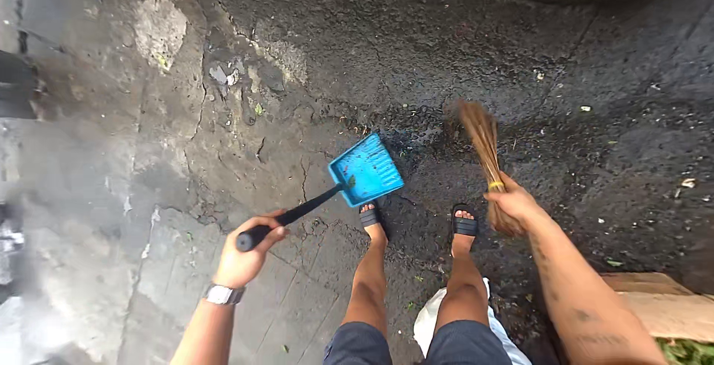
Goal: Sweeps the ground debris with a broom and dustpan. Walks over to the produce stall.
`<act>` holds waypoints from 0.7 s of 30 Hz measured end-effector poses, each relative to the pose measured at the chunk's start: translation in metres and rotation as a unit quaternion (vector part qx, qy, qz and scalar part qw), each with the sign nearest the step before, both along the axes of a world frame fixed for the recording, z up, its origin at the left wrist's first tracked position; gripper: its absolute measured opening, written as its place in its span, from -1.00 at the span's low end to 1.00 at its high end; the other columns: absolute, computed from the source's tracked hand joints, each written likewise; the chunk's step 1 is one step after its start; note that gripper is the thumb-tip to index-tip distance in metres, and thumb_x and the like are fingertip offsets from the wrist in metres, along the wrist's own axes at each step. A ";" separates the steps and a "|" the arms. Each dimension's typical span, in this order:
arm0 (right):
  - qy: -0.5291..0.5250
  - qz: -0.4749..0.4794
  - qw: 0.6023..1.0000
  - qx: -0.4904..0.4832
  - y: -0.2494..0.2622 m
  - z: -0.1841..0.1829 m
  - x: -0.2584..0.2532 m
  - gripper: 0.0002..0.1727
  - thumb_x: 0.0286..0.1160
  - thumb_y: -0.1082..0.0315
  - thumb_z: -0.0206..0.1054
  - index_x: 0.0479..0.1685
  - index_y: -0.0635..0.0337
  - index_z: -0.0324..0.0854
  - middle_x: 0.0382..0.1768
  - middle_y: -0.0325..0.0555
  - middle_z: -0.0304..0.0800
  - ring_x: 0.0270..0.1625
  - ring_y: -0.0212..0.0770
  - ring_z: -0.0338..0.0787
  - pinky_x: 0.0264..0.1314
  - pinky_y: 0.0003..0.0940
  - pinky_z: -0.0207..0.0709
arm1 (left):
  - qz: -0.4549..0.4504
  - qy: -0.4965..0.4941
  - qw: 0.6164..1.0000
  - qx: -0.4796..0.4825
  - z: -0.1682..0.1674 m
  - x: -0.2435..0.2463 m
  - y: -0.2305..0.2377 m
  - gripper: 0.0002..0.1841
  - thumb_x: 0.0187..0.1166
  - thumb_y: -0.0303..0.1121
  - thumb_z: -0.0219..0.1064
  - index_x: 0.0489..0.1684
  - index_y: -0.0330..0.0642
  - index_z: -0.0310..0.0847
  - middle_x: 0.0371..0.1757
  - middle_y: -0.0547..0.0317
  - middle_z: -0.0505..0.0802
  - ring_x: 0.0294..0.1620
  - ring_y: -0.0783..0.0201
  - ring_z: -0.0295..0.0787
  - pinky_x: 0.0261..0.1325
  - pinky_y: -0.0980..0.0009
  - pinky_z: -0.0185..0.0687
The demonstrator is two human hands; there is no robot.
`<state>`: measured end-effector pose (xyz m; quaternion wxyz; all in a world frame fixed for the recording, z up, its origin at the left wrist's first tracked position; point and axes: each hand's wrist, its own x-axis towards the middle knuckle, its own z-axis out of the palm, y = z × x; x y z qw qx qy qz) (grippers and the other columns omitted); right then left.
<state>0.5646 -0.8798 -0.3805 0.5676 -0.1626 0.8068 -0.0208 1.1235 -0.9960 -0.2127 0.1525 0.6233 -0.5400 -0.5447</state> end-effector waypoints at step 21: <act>-0.076 0.198 0.971 0.110 -0.036 -0.055 0.371 0.05 0.36 -0.02 0.48 0.91 -0.12 -0.01 0.29 0.23 0.77 0.33 0.23 0.78 0.37 0.32 0.60 | -0.086 -0.159 0.983 0.028 -0.050 0.101 -0.104 -0.82 0.45 -0.28 0.52 -0.09 -0.08 0.77 0.14 0.13 0.89 -0.02 0.20 0.91 0.13 0.01 0.84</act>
